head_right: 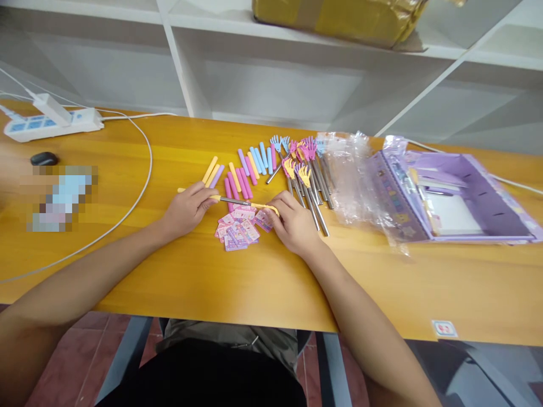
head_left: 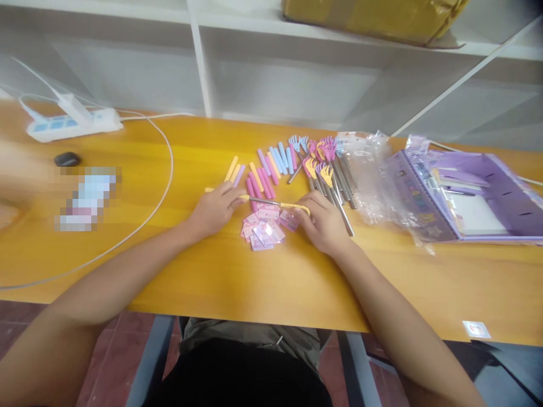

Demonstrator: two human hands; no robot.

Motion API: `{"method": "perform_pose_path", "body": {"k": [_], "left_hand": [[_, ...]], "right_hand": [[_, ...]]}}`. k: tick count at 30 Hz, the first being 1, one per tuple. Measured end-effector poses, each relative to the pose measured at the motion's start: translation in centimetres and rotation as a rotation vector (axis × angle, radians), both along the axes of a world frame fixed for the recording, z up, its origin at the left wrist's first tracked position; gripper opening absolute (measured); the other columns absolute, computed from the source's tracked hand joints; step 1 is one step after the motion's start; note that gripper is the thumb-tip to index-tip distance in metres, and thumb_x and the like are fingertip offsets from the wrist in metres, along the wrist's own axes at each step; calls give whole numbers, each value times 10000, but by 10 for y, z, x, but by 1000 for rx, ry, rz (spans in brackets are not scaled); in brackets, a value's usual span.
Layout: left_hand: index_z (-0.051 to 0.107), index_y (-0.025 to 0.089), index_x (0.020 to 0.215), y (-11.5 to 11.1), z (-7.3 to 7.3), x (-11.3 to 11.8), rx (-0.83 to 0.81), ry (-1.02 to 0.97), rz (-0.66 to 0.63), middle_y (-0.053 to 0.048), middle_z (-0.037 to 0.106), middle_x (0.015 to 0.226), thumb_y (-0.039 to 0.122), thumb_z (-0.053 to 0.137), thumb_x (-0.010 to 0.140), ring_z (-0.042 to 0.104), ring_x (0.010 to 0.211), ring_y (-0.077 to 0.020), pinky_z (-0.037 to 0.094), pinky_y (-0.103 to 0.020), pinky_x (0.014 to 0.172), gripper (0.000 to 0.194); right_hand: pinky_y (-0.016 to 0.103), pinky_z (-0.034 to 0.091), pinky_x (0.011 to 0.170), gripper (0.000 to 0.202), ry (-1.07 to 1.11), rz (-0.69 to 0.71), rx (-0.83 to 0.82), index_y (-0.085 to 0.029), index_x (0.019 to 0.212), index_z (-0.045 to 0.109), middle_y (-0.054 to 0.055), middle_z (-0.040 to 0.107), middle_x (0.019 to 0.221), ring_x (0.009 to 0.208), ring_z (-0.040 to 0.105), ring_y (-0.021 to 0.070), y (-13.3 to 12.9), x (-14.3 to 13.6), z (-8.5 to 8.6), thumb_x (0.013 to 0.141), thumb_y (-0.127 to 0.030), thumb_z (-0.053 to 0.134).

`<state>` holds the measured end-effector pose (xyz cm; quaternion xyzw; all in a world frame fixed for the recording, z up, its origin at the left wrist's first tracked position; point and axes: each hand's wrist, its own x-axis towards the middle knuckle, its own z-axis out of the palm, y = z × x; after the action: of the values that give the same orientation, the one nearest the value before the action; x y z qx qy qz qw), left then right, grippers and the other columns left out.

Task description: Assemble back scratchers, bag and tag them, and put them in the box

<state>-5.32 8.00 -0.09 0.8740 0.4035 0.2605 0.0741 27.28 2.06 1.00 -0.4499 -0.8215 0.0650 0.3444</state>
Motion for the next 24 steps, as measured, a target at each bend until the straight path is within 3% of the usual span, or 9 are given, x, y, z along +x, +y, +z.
{"method": "perform_pose_path", "body": {"k": [4, 7, 15, 24], "left_hand": [[750, 204, 1258, 0, 1, 0, -13, -3, -2, -108, 738, 1127, 505, 349, 1206, 694, 963, -236, 536, -343, 844, 504], [750, 208, 1236, 0, 1, 0, -23, -7, 0, -104, 746, 1129, 493, 377, 1203, 703, 980, -240, 539, -346, 852, 471], [748, 201, 1177, 0, -1, 2, -42, -6, 2, -101, 743, 1099, 457, 431, 1194, 709, 1010, -254, 537, -356, 855, 408], [753, 207, 1182, -1, -2, 3, -37, 10, -16, -93, 724, 1078, 425, 440, 1192, 697, 939, -234, 523, -338, 812, 381]], "right_hand": [[381, 580, 771, 146, 10, 4, 109, -259, 1228, 724, 102, 709, 1133, 1013, 715, 241, 3, 1, -3, 1119, -290, 632], [367, 561, 719, 98, 2, -38, 153, -254, 1168, 738, 99, 695, 1106, 997, 716, 240, 2, 0, -4, 1091, -283, 684], [379, 600, 809, 106, 13, -20, 221, -264, 1148, 728, 69, 750, 1058, 954, 745, 228, 4, -3, -6, 1047, -247, 756], [351, 551, 766, 79, -29, -38, 233, -249, 1049, 756, 52, 748, 940, 849, 702, 206, 2, -9, -7, 1090, -282, 697]]}}
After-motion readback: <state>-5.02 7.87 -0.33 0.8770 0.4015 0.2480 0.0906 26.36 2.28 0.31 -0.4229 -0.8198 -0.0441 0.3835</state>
